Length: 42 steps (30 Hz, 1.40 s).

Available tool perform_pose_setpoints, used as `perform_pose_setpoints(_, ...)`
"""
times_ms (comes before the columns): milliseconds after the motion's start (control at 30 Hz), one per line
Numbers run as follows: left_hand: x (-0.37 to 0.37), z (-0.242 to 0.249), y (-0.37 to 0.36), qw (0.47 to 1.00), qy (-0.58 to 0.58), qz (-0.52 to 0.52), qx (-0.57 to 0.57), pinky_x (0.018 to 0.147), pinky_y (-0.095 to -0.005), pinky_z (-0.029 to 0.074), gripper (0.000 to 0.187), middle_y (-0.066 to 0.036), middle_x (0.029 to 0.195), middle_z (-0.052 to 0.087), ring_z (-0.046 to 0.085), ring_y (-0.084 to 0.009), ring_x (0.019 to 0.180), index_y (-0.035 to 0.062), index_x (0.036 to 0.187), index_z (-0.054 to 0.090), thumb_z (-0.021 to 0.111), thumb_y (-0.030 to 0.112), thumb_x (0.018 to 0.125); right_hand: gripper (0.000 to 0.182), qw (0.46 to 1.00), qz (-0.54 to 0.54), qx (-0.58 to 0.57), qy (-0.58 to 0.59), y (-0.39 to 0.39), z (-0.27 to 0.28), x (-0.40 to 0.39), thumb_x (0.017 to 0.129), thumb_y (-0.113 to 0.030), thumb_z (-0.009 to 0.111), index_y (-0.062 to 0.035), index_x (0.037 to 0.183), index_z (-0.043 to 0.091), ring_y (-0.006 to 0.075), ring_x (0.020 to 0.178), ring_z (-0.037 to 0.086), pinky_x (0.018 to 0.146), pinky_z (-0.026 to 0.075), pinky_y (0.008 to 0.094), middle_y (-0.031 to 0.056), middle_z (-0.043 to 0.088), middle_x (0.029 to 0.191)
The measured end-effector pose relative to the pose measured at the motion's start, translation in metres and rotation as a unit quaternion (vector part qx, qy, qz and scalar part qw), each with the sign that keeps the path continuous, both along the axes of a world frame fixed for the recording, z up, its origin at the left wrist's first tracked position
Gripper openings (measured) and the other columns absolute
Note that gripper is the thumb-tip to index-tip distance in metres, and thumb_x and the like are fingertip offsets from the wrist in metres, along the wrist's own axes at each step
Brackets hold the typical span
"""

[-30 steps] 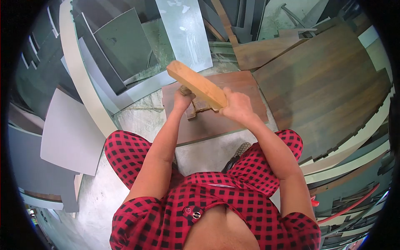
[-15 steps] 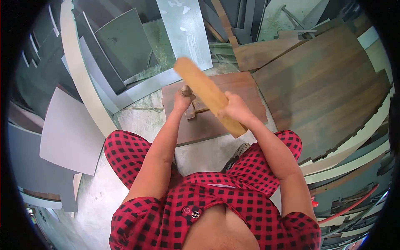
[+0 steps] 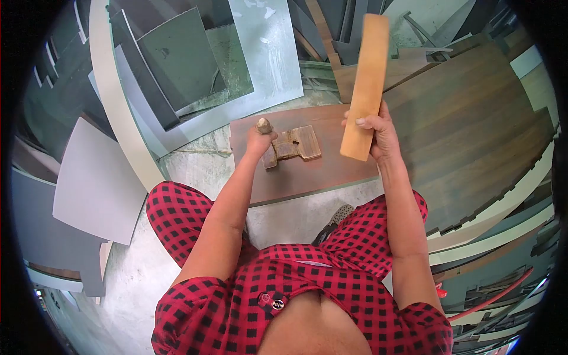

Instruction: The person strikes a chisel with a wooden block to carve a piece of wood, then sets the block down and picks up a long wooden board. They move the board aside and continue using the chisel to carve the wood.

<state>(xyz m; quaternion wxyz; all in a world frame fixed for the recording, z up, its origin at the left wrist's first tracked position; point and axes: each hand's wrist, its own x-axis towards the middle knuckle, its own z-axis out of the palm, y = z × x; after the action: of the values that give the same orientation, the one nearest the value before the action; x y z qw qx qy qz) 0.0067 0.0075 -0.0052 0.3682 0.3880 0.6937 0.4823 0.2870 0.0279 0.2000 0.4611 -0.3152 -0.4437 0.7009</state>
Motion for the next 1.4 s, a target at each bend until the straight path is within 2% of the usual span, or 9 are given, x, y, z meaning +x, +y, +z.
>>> perform_pose_setpoints(167, 0.003, -0.003, 0.004, 1.0, 0.027, -0.014, 0.007, 0.063, -0.0335, 0.048, 0.019, -0.008, 0.071, 0.064, 0.061, -0.0184, 0.067, 0.0032, 0.076, 0.061, 0.072, 0.01, 0.062, 0.064, 0.95, 0.008, 0.061, -0.305, -0.005, -0.037, -0.004, 0.056, -0.002, 0.069, -0.0011, 0.116, 0.047, 0.0197, 0.085, 0.059, 0.08, 0.049, 0.0325, 0.0087, 0.06, 0.1)
perform_pose_setpoints(500, -0.001, -0.016, 0.01, 0.997, 0.067, -0.029, 0.028, 0.067, -0.0347, 0.049, 0.022, -0.009, 0.077, 0.066, 0.063, -0.0216, 0.072, 0.0031, 0.079, 0.062, 0.074, 0.01, 0.063, 0.065, 0.968, 0.031, 0.178, -0.173, -0.052, 0.011, -0.044, 0.061, -0.012, 0.08, -0.0026, 0.117, 0.049, 0.0167, 0.096, 0.056, 0.082, 0.046, 0.0299, 0.0074, 0.06, 0.103)
perform_pose_setpoints(600, -0.002, -0.015, 0.011, 0.998, 0.036, -0.04, 0.025, 0.068, -0.0343, 0.049, 0.023, -0.009, 0.078, 0.066, 0.063, -0.0216, 0.073, 0.0028, 0.081, 0.062, 0.074, 0.01, 0.063, 0.07, 0.902, -0.004, 0.245, -0.355, -0.045, -0.019, -0.044, 0.055, -0.012, 0.081, -0.0045, 0.117, 0.048, 0.0185, 0.086, 0.062, 0.074, 0.051, 0.0348, 0.0103, 0.063, 0.094)
perform_pose_setpoints(667, 0.0, -0.013, 0.008, 0.998, 0.019, -0.026, 0.054, 0.068, -0.034, 0.049, 0.023, -0.008, 0.077, 0.065, 0.063, -0.021, 0.073, 0.003, 0.081, 0.063, 0.074, 0.01, 0.063, 0.068, 0.72, 0.136, 0.185, -0.655, -0.034, -0.044, -0.044, 0.054, -0.016, 0.08, -0.0061, 0.115, 0.05, 0.0209, 0.086, 0.061, 0.078, 0.049, 0.0343, 0.0115, 0.063, 0.092)
perform_pose_setpoints(800, -0.004, -0.009, 0.004, 1.0, 0.006, -0.029, 0.001, 0.069, -0.0343, 0.049, 0.022, -0.009, 0.078, 0.066, 0.063, -0.0221, 0.073, 0.0029, 0.082, 0.063, 0.073, 0.009, 0.063, 0.066, 0.768, 0.143, 0.142, -0.608, -0.029, -0.051, -0.036, 0.054, -0.019, 0.08, -0.0062, 0.112, 0.052, 0.0261, 0.089, 0.061, 0.08, 0.047, 0.0347, 0.0134, 0.064, 0.093)
perform_pose_setpoints(967, -0.003, -0.027, 0.011, 0.998, 0.058, -0.016, 0.021, 0.07, -0.0356, 0.049, 0.026, -0.01, 0.081, 0.067, 0.063, -0.024, 0.075, 0.0023, 0.083, 0.063, 0.076, 0.012, 0.063, 0.058, 0.923, 0.008, 0.223, -0.315, -0.054, -0.01, -0.049, 0.055, -0.017, 0.079, -0.0053, 0.105, 0.052, 0.0338, 0.091, 0.061, 0.076, 0.048, 0.0393, 0.0191, 0.064, 0.093)
perform_pose_setpoints(1100, 0.001, -0.011, 0.007, 0.997, 0.065, -0.04, -0.004, 0.072, -0.0362, 0.05, 0.028, -0.01, 0.085, 0.068, 0.065, -0.0236, 0.078, 0.0025, 0.085, 0.064, 0.078, 0.014, 0.064, 0.052, 0.879, -0.024, 0.279, -0.385, -0.047, -0.038, -0.045, 0.056, -0.019, 0.077, -0.0053, 0.099, 0.051, 0.0366, 0.086, 0.061, 0.074, 0.048, 0.0411, 0.0202, 0.063, 0.086)
perform_pose_setpoints(1167, 0.003, -0.01, 0.006, 0.993, 0.043, -0.052, 0.096, 0.071, -0.0356, 0.05, 0.027, -0.01, 0.086, 0.069, 0.065, -0.0224, 0.079, 0.0027, 0.087, 0.065, 0.076, 0.013, 0.065, 0.05, 0.694, 0.1, 0.267, -0.661, -0.047, -0.041, -0.044, 0.058, -0.015, 0.075, -0.0051, 0.1, 0.049, 0.0265, 0.079, 0.061, 0.075, 0.047, 0.0322, 0.0137, 0.061, 0.08)
perform_pose_setpoints(1400, -0.005, -0.043, 0.017, 0.994, -0.006, -0.055, 0.09, 0.067, -0.0335, 0.049, 0.02, -0.008, 0.079, 0.068, 0.064, -0.0195, 0.073, 0.0022, 0.084, 0.066, 0.072, 0.007, 0.066, 0.048, 0.793, 0.078, 0.259, -0.545, -0.052, -0.024, -0.04, 0.056, -0.024, 0.075, -0.0063, 0.092, 0.048, 0.0387, 0.08, 0.061, 0.069, 0.046, 0.0453, 0.0173, 0.064, 0.083)
